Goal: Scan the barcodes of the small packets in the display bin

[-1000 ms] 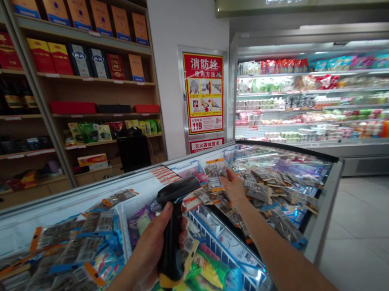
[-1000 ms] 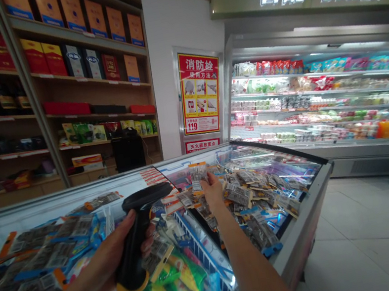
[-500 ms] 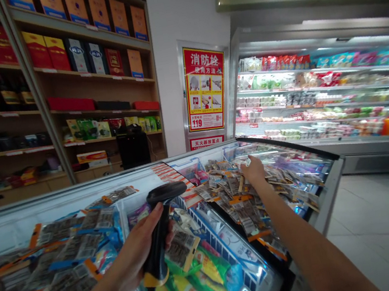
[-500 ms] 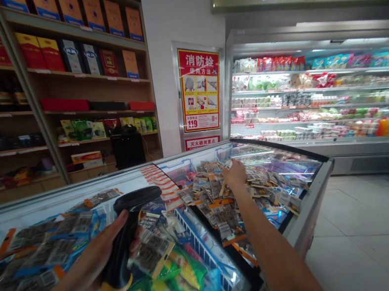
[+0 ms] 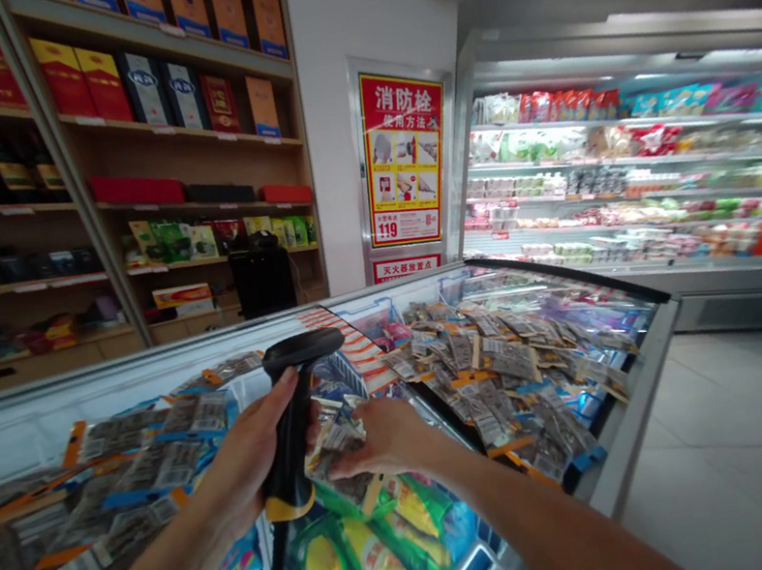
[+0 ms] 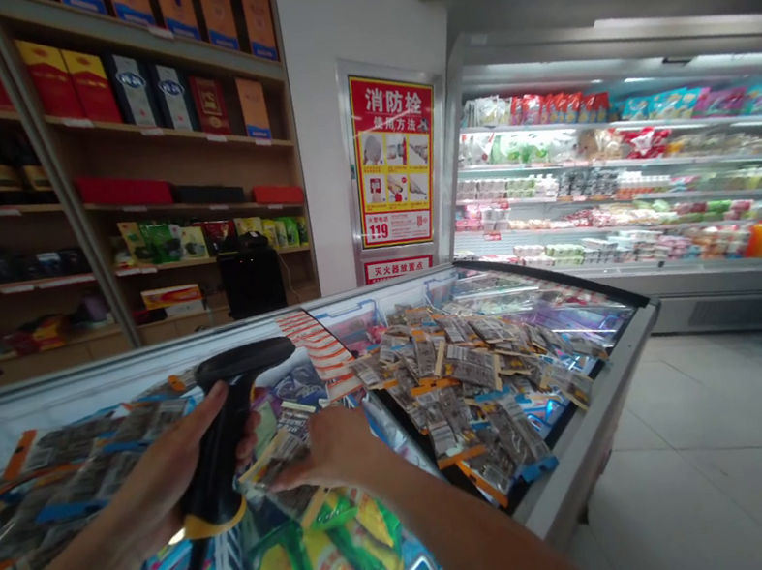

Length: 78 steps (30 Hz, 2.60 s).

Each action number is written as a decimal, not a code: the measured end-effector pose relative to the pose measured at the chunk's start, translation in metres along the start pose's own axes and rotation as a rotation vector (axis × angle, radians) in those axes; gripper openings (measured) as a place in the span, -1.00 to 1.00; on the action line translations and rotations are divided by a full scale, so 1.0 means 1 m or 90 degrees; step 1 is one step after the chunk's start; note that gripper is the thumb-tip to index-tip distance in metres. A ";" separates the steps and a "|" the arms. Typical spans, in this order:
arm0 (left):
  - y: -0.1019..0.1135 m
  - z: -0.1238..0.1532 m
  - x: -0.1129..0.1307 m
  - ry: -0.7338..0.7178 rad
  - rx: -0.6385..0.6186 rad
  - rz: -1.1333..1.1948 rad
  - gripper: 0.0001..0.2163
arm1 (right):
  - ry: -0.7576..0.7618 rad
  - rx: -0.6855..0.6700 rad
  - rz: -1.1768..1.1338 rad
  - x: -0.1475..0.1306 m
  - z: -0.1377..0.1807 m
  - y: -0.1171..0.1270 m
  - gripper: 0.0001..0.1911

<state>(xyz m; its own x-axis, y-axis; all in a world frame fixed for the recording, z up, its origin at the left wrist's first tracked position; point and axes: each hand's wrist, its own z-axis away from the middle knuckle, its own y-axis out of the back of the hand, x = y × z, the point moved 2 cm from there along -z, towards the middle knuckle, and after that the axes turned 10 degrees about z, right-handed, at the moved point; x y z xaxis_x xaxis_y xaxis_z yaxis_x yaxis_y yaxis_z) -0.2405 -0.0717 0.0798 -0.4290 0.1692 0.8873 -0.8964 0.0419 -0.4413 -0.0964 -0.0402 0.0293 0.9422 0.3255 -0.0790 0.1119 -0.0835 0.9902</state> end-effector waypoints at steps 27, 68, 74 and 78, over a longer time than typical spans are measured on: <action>-0.024 0.026 -0.031 0.067 -0.170 -0.170 -0.62 | -0.222 0.340 -1.079 0.135 -0.027 -0.003 -0.80; -0.044 0.026 -0.050 0.133 -0.178 -0.063 -0.60 | -0.247 0.536 -1.151 0.141 -0.018 0.014 -0.78; -0.046 0.028 -0.045 0.148 -0.138 -0.036 -0.59 | -0.247 0.548 -1.121 0.142 -0.018 0.014 -0.77; -0.047 0.026 -0.047 0.198 -0.125 0.004 -0.59 | -0.262 0.551 -1.139 0.140 -0.017 0.015 -0.77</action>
<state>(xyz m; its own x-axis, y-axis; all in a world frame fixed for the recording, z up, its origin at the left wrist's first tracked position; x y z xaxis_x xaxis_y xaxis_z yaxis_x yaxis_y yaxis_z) -0.1814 -0.1067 0.0624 -0.3526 0.4602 0.8148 -0.8425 0.2228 -0.4905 0.0321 0.0206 0.0355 -0.3863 0.3570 -0.8505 0.7866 -0.3539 -0.5059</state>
